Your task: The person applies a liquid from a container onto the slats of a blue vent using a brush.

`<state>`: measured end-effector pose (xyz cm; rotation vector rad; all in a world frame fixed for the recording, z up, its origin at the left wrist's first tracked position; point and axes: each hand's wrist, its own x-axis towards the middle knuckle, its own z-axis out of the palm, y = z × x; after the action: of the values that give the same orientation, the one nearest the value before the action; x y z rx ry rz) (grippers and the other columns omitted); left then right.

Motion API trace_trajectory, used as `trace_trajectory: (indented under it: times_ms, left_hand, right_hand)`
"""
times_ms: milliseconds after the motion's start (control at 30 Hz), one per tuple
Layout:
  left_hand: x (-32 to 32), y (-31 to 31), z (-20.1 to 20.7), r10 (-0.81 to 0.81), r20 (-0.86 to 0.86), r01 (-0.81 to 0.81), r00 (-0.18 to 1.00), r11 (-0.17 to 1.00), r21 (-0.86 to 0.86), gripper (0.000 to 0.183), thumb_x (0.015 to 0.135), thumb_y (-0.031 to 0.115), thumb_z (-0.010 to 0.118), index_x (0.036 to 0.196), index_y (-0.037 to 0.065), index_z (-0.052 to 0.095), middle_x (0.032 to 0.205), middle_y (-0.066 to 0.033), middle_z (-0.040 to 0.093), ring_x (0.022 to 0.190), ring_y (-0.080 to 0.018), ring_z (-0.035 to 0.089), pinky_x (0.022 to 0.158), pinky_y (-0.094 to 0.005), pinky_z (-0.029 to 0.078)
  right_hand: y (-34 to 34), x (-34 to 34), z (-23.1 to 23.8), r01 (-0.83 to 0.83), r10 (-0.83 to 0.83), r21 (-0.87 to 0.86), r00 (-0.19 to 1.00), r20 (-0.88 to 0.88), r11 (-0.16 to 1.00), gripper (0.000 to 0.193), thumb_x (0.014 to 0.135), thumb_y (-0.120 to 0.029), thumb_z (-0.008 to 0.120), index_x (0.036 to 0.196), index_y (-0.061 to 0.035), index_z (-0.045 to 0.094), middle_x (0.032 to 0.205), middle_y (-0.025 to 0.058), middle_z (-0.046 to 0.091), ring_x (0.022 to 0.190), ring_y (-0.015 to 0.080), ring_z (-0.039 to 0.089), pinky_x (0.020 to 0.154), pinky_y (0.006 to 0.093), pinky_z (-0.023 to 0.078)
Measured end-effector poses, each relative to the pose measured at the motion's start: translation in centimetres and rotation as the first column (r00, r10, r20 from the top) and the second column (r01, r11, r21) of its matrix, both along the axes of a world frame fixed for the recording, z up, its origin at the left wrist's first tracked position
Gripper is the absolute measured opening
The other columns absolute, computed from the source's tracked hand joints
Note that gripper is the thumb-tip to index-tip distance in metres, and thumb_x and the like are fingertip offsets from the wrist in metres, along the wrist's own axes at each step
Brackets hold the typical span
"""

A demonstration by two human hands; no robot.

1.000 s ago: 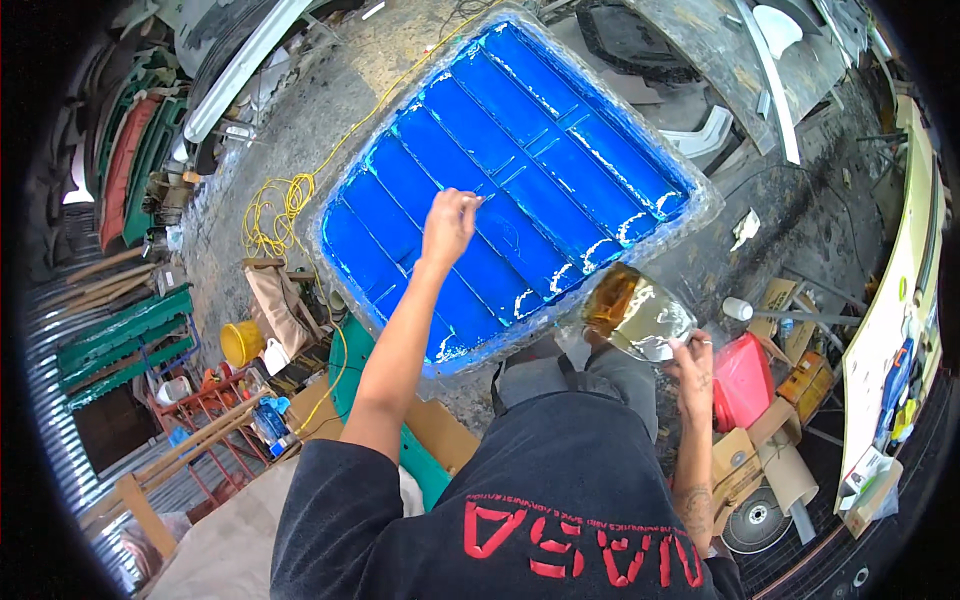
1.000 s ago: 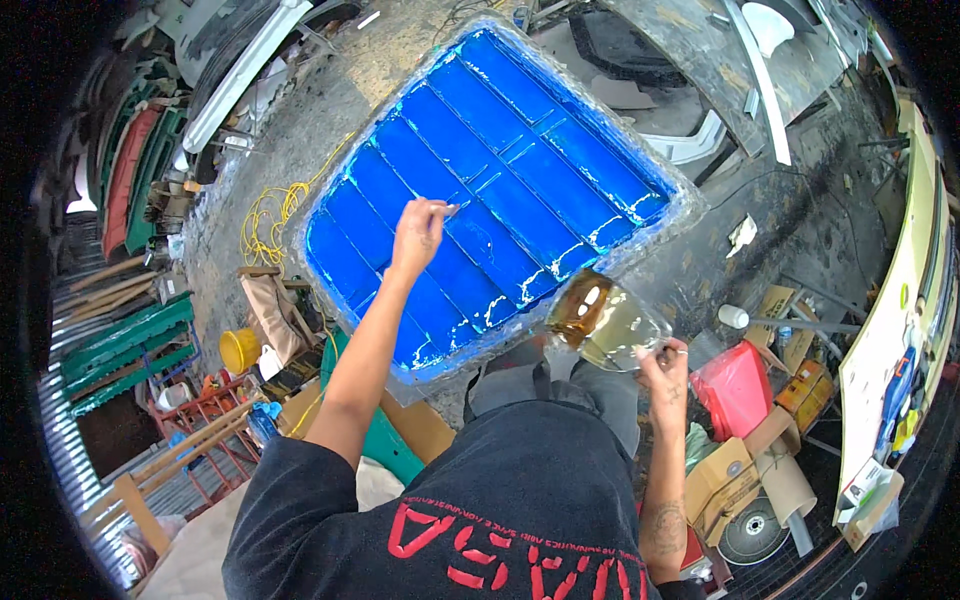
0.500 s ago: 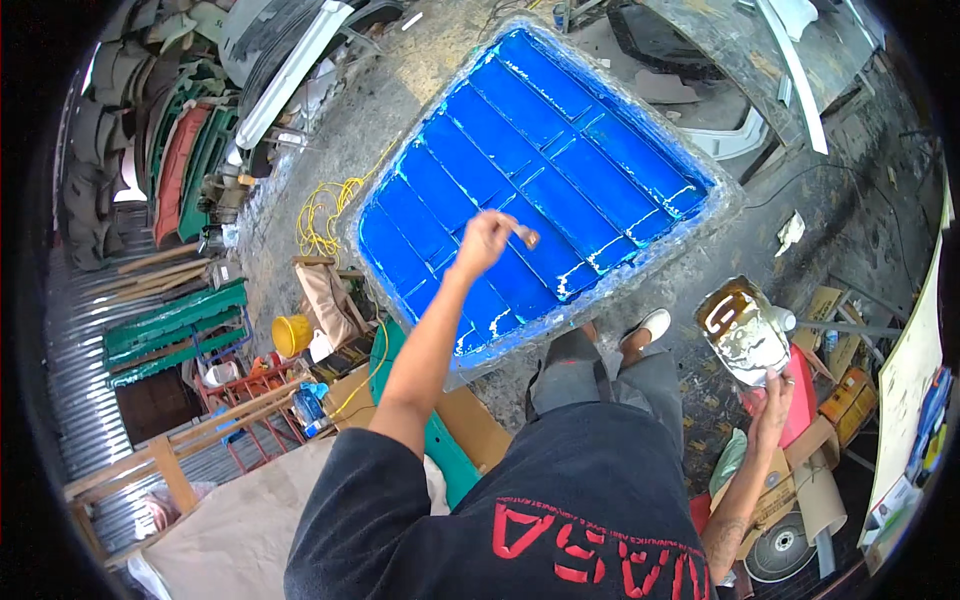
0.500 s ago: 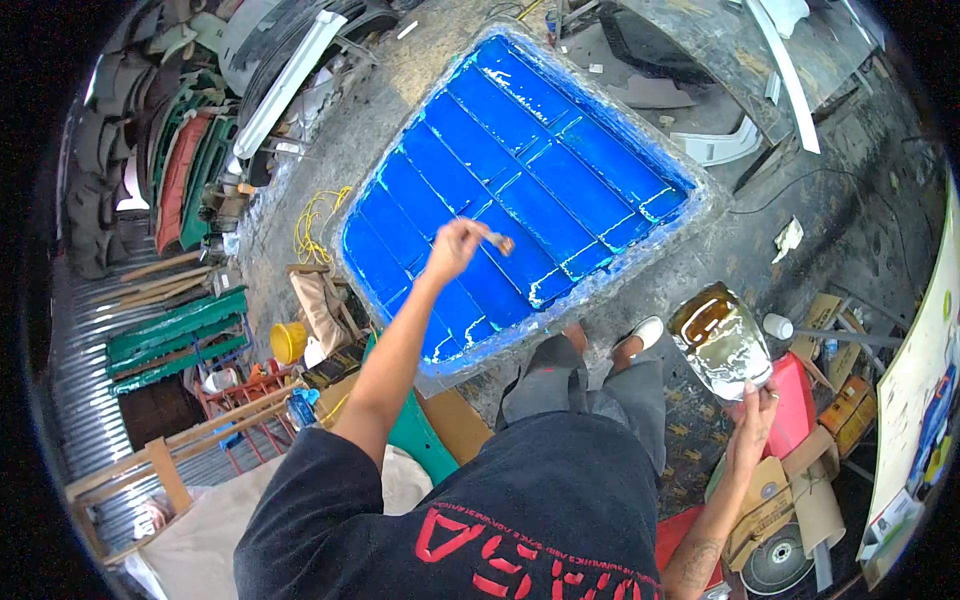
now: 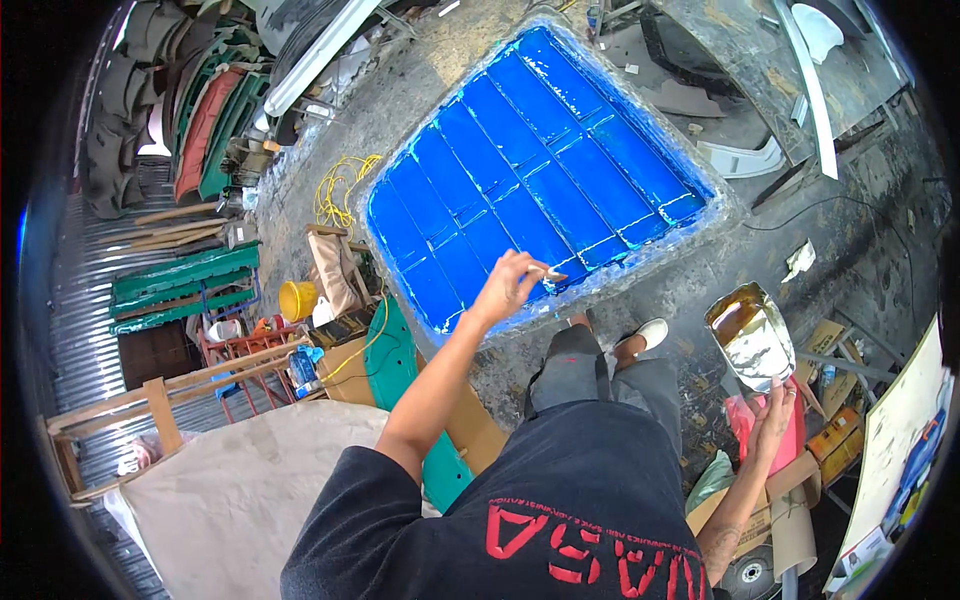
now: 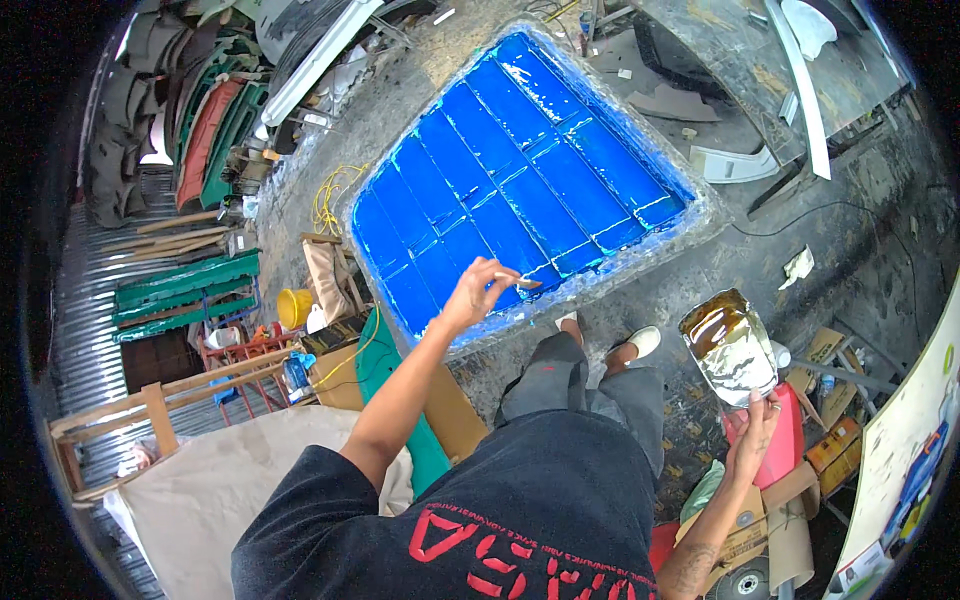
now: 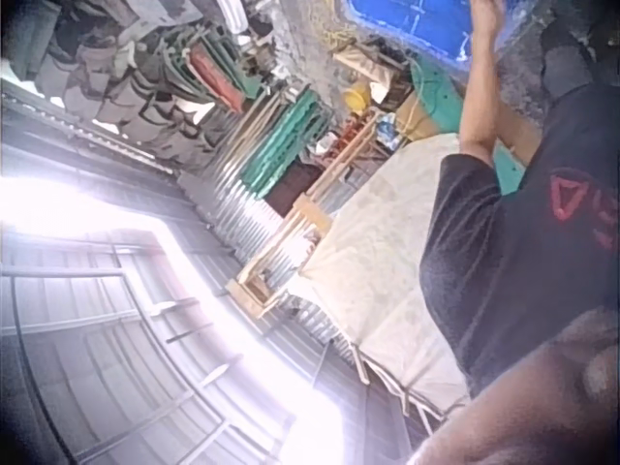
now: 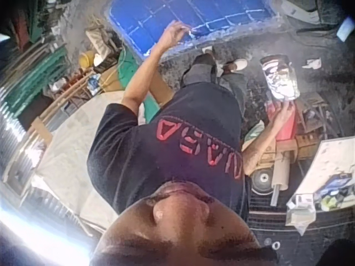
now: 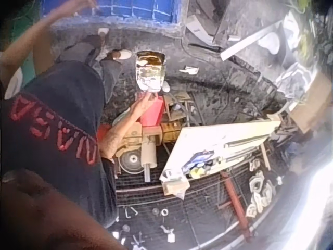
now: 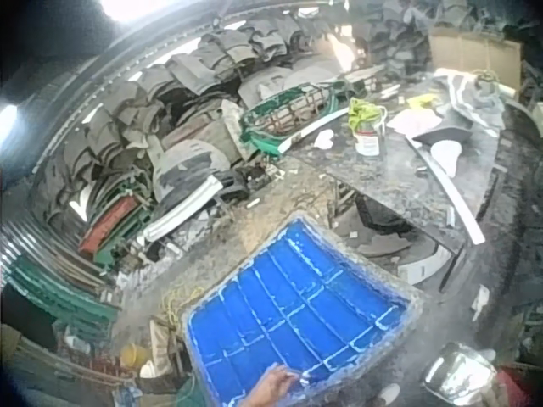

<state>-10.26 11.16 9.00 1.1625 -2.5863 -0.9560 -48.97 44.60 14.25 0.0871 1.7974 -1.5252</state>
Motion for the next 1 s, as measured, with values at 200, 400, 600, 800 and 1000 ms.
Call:
trace_trajectory:
  times_ms: [200, 400, 600, 800, 1000]
  left_hand:
    - [2.5, -9.1, -2.9, 0.233, -0.026, -0.226, 0.972, 0.962, 0.151, 0.018, 0.093, 0.009, 0.058, 0.096, 0.0, 0.073, 0.088, -0.0119, 0.072, 0.082, -0.021, 0.068, 0.075, -0.0354, 0.054]
    - [1.5, -9.6, -3.1, 0.385, -0.071, -0.385, 0.92, 0.855, -0.348, 0.019, 0.093, 0.014, 0.055, 0.094, 0.006, 0.072, 0.099, -0.0118, 0.071, 0.085, -0.0329, 0.06, 0.083, -0.0434, 0.045]
    - [-1.4, 1.8, -1.4, 0.094, 0.091, -0.072, 0.991, 0.973, -0.219, 0.017, 0.088, 0.002, 0.06, 0.096, 0.012, 0.071, 0.09, -0.0053, 0.066, 0.088, -0.0281, 0.058, 0.08, -0.0422, 0.044]
    - [0.0, -0.2, -0.4, 0.144, -0.151, -0.129, 0.978, 0.986, 0.104, 0.014, 0.09, 0.012, 0.062, 0.097, 0.01, 0.074, 0.091, -0.0084, 0.069, 0.082, -0.0288, 0.057, 0.081, -0.0391, 0.044]
    - [1.9, -10.6, -4.7, 0.354, -0.223, -0.33, 0.908, 0.934, 0.138, 0.014, 0.088, 0.006, 0.059, 0.087, 0.003, 0.073, 0.087, -0.0165, 0.071, 0.078, -0.0353, 0.068, 0.071, -0.0409, 0.054]
  right_hand:
    - [-0.5, -3.1, -0.1, -0.105, 0.103, -0.045, 0.993, -0.05, 0.993, 0.047, 0.093, -0.032, 0.066, 0.127, -0.0087, 0.044, 0.124, 0.0097, 0.055, 0.112, 0.0194, 0.057, 0.085, 0.0401, 0.053]
    - [-0.9, -5.9, 1.1, -0.178, 0.179, 0.009, 0.981, -0.073, 0.984, 0.044, 0.095, -0.035, 0.063, 0.126, -0.0101, 0.043, 0.119, 0.0049, 0.047, 0.11, 0.0156, 0.051, 0.087, 0.0402, 0.053]
    - [-3.1, -7.3, 0.7, -0.169, 0.167, -0.014, 0.982, -0.093, 0.986, 0.047, 0.095, -0.031, 0.062, 0.13, -0.0073, 0.042, 0.129, 0.0116, 0.05, 0.113, 0.0214, 0.056, 0.084, 0.0405, 0.053]
    - [-7.3, -6.9, 2.1, -0.212, 0.207, -0.108, 0.977, -0.056, 0.971, 0.053, 0.095, -0.029, 0.065, 0.132, -0.0033, 0.038, 0.127, 0.0134, 0.051, 0.109, 0.0241, 0.058, 0.079, 0.0386, 0.056]
    - [-12.2, -4.6, 5.6, -0.22, 0.211, -0.092, 0.972, -0.102, 0.971, 0.06, 0.093, -0.028, 0.066, 0.136, -0.0009, 0.034, 0.126, 0.0144, 0.052, 0.107, 0.0248, 0.062, 0.075, 0.039, 0.059]
